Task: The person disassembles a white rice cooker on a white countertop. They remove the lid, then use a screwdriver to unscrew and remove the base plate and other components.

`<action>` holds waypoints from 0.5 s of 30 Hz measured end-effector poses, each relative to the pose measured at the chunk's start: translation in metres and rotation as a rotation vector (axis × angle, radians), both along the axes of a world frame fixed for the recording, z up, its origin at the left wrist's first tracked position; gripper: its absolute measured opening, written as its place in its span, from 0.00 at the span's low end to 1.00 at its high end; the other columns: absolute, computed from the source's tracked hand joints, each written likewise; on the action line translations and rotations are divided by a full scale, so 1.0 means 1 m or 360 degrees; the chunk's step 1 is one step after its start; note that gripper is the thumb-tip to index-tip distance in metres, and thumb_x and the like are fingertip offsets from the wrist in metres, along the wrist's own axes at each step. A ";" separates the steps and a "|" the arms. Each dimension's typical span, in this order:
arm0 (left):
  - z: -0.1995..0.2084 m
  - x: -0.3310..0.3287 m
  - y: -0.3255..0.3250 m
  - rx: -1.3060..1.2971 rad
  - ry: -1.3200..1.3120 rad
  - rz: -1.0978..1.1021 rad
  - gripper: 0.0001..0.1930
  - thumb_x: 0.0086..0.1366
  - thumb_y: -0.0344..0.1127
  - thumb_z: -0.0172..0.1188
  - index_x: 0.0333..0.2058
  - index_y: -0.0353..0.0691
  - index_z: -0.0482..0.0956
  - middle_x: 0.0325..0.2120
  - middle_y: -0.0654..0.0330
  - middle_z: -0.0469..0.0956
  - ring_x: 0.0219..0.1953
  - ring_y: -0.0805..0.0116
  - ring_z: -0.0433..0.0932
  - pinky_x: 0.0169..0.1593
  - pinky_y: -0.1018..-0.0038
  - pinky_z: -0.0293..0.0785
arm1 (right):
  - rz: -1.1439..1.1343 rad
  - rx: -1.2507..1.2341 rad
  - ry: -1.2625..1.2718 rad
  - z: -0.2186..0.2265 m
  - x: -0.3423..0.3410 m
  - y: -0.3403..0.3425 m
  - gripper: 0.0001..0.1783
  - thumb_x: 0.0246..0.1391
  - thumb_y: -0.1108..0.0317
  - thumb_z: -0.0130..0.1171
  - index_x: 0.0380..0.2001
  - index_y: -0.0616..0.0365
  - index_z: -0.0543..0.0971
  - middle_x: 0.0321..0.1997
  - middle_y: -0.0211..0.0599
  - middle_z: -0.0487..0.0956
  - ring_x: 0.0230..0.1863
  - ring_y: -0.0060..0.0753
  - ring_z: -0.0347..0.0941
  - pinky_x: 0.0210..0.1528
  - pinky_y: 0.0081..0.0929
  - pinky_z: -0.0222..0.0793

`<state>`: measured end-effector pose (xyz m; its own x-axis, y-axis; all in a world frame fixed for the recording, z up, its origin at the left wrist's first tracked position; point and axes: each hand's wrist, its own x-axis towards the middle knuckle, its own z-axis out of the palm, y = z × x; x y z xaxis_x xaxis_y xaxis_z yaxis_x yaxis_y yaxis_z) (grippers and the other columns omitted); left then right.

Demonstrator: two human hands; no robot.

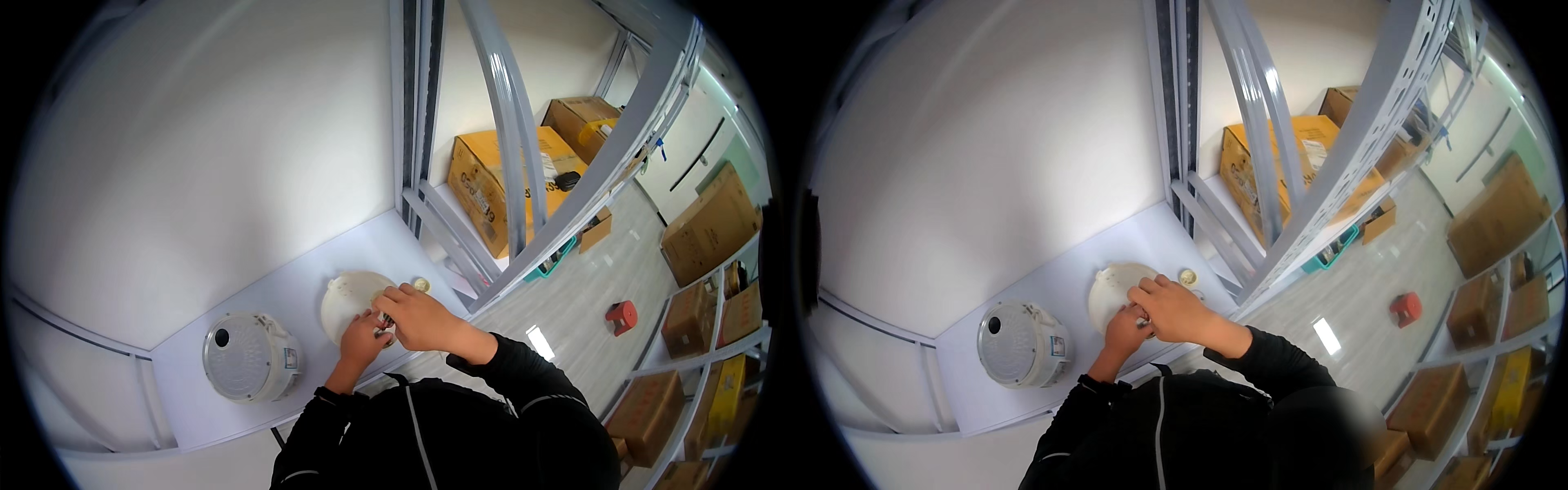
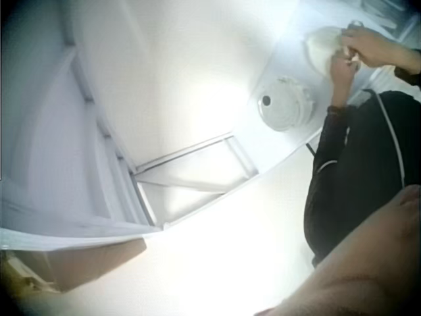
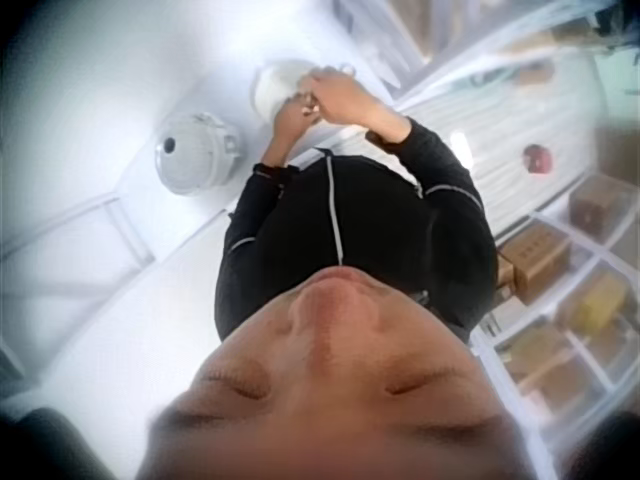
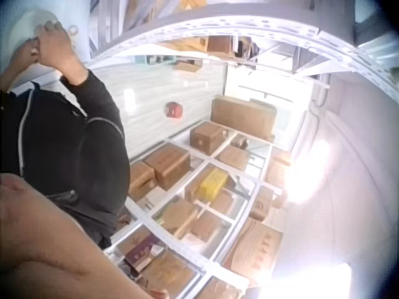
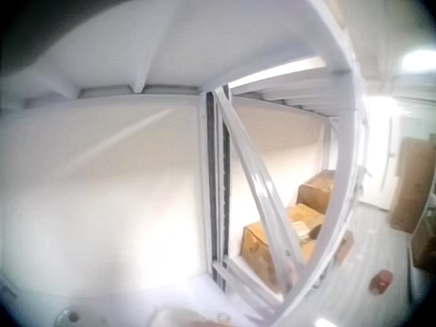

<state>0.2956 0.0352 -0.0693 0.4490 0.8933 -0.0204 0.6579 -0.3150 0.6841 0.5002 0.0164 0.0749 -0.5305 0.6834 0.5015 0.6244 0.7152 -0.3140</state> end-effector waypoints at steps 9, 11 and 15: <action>0.000 -0.001 0.003 -0.0050 0.0023 -0.0011 0.15 0.59 0.42 0.73 0.41 0.41 0.88 0.61 0.50 0.81 0.69 0.47 0.74 0.73 0.53 0.65 | 0.0044 0.0007 -0.0057 -0.008 -0.005 0.000 0.18 0.58 0.58 0.68 0.44 0.56 0.78 0.45 0.50 0.78 0.36 0.53 0.84 0.32 0.45 0.80; -0.004 -0.006 -0.001 -0.0017 0.0001 0.0013 0.15 0.58 0.42 0.73 0.40 0.41 0.87 0.60 0.51 0.82 0.69 0.47 0.74 0.73 0.53 0.65 | -0.0341 -0.0345 -0.0193 0.008 -0.018 -0.012 0.17 0.56 0.59 0.69 0.43 0.57 0.78 0.44 0.50 0.78 0.38 0.53 0.83 0.34 0.45 0.80; 0.008 -0.003 0.000 0.0027 0.0085 -0.0046 0.14 0.58 0.42 0.74 0.38 0.40 0.87 0.61 0.52 0.82 0.69 0.47 0.74 0.74 0.53 0.64 | -0.0720 -0.0830 -0.0449 0.012 -0.017 -0.010 0.17 0.54 0.61 0.69 0.42 0.57 0.77 0.43 0.49 0.78 0.40 0.54 0.82 0.35 0.44 0.80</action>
